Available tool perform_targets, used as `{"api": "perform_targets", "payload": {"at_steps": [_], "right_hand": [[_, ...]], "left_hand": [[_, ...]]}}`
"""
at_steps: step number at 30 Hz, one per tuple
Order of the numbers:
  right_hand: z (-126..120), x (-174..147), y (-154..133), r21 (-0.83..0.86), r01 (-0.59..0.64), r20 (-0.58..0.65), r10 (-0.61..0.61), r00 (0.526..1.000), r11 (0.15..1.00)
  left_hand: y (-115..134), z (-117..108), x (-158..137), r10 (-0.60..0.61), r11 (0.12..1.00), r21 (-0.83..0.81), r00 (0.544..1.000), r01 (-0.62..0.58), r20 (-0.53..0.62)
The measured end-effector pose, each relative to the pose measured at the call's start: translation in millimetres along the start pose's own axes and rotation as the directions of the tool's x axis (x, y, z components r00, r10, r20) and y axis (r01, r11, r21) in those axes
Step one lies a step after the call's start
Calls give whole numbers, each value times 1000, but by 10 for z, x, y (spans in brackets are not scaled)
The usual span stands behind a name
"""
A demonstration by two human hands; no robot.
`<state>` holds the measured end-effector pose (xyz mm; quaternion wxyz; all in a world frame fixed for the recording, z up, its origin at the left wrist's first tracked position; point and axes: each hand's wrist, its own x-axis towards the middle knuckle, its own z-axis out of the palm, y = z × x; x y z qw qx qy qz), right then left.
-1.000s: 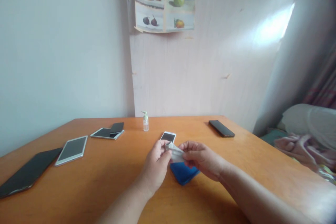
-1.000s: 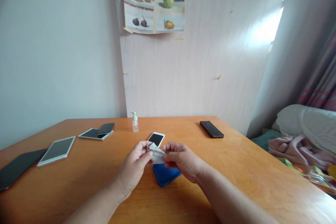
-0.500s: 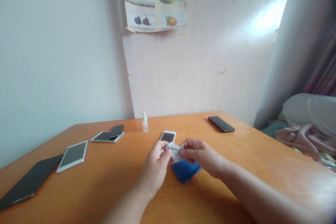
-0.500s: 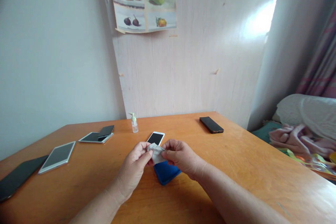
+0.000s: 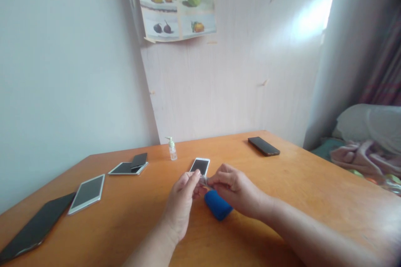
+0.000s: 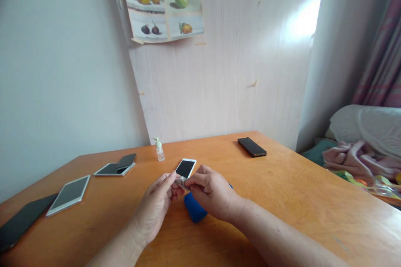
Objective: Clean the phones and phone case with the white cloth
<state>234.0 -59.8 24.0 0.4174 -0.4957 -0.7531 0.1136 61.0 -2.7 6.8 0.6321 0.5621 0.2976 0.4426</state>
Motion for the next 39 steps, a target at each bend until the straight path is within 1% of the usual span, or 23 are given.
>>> {"api": "perform_targets", "payload": {"at_steps": [2,4,8,10,12,16,19,23,25,28,30,34,36,39], "right_hand": [[-30,-1,-40,-12,33,39,-32,999,999],[-32,2,-43,-26,24,54,-23,998,999],[37,18,57,-50,-114,0,114,993,992],[76,24,109,16,-188,9,188,982,982],[98,25,131,125,-252,41,249,968,960],[101,25,109,293,-324,78,315,946,900],[99,35,95,347,-351,97,339,936,870],[104,49,99,423,-366,106,355,929,829],[104,50,101,446,-368,119,354,928,816],[100,44,97,435,-375,158,341,927,819],[91,42,88,449,-390,170,352,920,804],[35,49,51,544,-434,191,397,898,718],[-1,56,36,596,-432,200,396,896,677],[-30,65,33,645,-411,190,385,903,645]], "left_hand": [[-15,-16,2,-2,1000,4,1000,2,-14],[-30,-31,4,-14,1000,17,999,14,-32],[-29,-36,4,-30,1000,4,998,30,-47],[-10,-25,-1,-33,999,-13,999,32,-30],[13,-10,-11,-38,999,-27,999,37,-14],[43,20,-34,-24,998,-60,1000,25,16],[44,39,-48,-11,996,-90,998,16,55],[40,56,-55,-22,995,-90,996,30,87],[37,62,-56,-27,997,-74,995,34,94],[32,64,-58,-38,999,-26,996,40,82],[34,60,-60,-47,999,6,996,47,81],[53,41,-63,-80,994,83,993,73,92],[62,31,-63,-85,990,123,992,73,93],[63,22,-61,-71,989,135,991,56,112]]}}
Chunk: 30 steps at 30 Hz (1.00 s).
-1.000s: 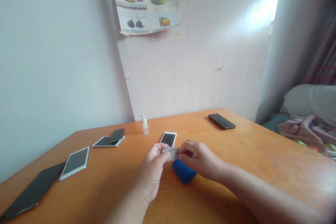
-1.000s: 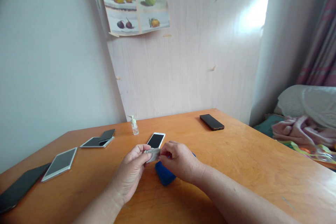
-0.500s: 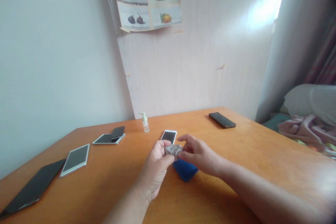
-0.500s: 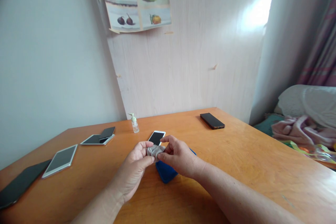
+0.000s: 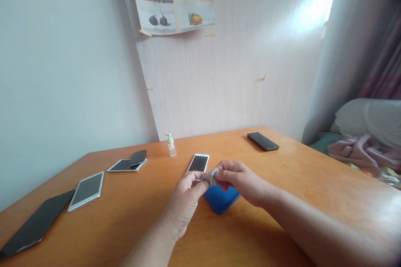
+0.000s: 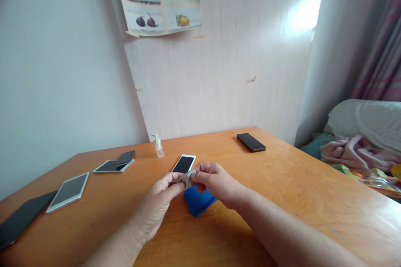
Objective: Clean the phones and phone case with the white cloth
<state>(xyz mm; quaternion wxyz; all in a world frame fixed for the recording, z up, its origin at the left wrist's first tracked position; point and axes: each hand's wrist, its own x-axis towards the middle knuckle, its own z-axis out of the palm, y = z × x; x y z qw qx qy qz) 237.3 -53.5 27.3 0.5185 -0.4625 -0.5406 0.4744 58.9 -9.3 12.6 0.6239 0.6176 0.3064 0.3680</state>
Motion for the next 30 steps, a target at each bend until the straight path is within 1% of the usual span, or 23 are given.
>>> {"api": "perform_targets", "payload": {"at_steps": [4,9,12,14,16,20,22,23,25,28,30], "right_hand": [[5,16,14,11,2,-29,-2,1000,1000],[48,8,-4,-42,-35,-75,31,997,999],[55,-4,-3,-53,-43,-37,41,998,998],[44,2,22,-59,-45,-9,44,999,997],[29,18,56,-71,-38,-22,36,999,997],[21,44,71,-33,33,-186,-39,982,999],[41,35,44,-7,68,-215,-68,974,998],[55,26,26,-6,69,-203,-69,977,998],[89,5,-6,-32,27,-157,-31,987,999],[129,-18,-20,-74,-74,-80,68,994,994],[135,-20,-5,-66,-105,-35,102,994,992]], "left_hand": [[-10,-5,3,8,996,-86,1000,-5,27],[15,4,-11,18,985,-173,1000,-13,25],[33,11,-23,17,983,-184,998,-5,61],[30,9,-22,17,984,-179,998,-5,65],[15,0,-11,6,982,-187,999,2,45],[-24,-22,29,-19,979,-201,999,9,-44],[-33,-28,45,-27,980,-201,994,6,-104],[-33,-28,49,-28,980,-198,992,3,-125],[-22,-24,48,-24,982,-191,991,-2,-134],[9,-8,28,-23,980,-197,996,6,-82],[26,2,11,-28,978,-209,999,20,-35]]}}
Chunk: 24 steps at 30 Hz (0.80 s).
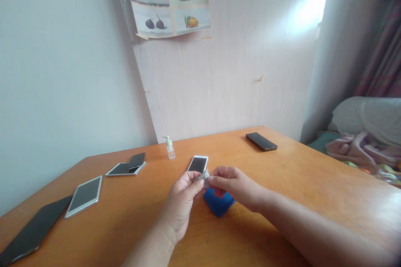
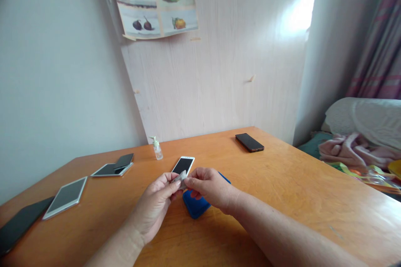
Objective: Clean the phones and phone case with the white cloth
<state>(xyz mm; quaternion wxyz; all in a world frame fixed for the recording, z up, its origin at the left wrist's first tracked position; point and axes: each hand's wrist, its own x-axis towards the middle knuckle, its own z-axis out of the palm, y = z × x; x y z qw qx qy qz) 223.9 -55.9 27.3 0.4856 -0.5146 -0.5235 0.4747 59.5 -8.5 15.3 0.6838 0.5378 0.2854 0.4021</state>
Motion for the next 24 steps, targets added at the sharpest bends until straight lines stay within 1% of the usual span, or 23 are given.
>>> {"api": "perform_targets", "payload": {"at_steps": [4,7,10,12,14,16,18,21,24], "right_hand": [[-23,21,57,95,-2,53,-3,999,995],[-43,36,91,148,12,65,-22,998,989],[-51,40,97,161,2,73,-14,997,987],[-51,35,85,138,-17,67,8,998,990],[-49,28,63,89,-40,53,36,998,995],[-50,21,43,43,-57,38,55,998,997],[-56,20,34,28,-55,32,54,998,998],[-74,28,44,66,-24,45,22,999,998],[-88,35,53,104,1,54,-6,999,995]], "left_hand": [[-7,-2,-14,-31,998,-49,999,33,35],[-41,-24,0,-10,1000,-2,1000,10,11],[-77,-34,12,86,987,143,993,-73,-84],[-89,-26,7,205,952,255,971,-169,-123],[-87,-6,-11,335,886,367,939,-284,-83],[-73,20,-35,416,829,417,909,-374,-12],[-51,44,-54,433,822,398,901,-407,27],[-24,62,-63,416,843,364,909,-396,26],[-19,48,-49,399,836,393,916,-383,44]]}}
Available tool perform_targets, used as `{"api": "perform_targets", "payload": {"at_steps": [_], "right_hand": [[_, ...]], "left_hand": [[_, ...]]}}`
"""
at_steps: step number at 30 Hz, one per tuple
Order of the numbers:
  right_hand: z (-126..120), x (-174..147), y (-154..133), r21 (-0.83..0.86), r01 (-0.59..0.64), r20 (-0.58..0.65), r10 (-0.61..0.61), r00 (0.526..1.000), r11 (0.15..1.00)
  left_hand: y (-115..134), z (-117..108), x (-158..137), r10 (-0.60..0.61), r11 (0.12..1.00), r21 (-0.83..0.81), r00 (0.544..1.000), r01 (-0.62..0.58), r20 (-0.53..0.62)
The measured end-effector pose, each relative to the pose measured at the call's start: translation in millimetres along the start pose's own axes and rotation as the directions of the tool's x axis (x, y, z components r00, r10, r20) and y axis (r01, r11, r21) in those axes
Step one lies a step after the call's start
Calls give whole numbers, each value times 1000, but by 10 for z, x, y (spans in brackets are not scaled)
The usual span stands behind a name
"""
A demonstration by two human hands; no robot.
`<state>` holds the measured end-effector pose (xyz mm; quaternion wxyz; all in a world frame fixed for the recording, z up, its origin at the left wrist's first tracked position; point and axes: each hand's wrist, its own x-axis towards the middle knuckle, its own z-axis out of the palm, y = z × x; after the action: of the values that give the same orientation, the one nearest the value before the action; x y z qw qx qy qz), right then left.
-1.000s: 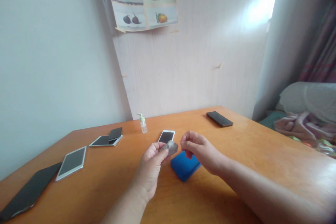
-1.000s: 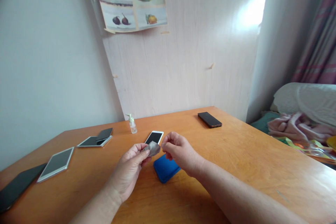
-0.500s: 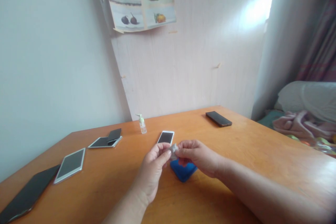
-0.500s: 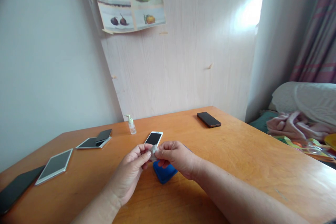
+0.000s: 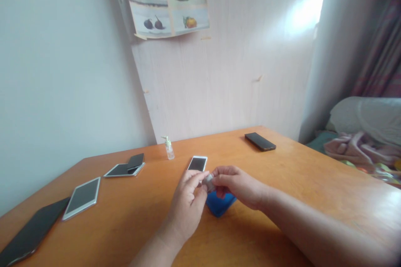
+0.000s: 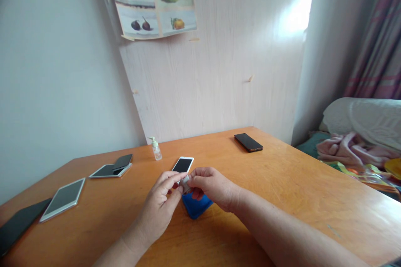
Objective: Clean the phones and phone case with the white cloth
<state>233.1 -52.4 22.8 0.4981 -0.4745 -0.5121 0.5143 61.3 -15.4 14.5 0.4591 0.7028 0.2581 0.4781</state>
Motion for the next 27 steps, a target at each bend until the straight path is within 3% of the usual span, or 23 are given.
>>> {"api": "perform_targets", "payload": {"at_steps": [5,10,14,20,27], "right_hand": [[21,-9,-15,7,23,-10,-22,1000,1000],[44,6,18,113,86,-2,-86,996,990],[55,14,49,140,83,-1,-84,996,987],[69,-21,58,307,-24,75,1,997,951],[50,-20,66,385,-88,148,33,989,919]], "left_hand": [[-48,-24,21,-51,997,57,997,47,63],[-34,-5,21,-198,970,-115,971,214,135],[-23,4,15,-218,946,-219,970,237,109],[-53,-21,14,-245,901,-342,964,265,100],[-32,-35,19,-280,906,-309,957,288,72]]}}
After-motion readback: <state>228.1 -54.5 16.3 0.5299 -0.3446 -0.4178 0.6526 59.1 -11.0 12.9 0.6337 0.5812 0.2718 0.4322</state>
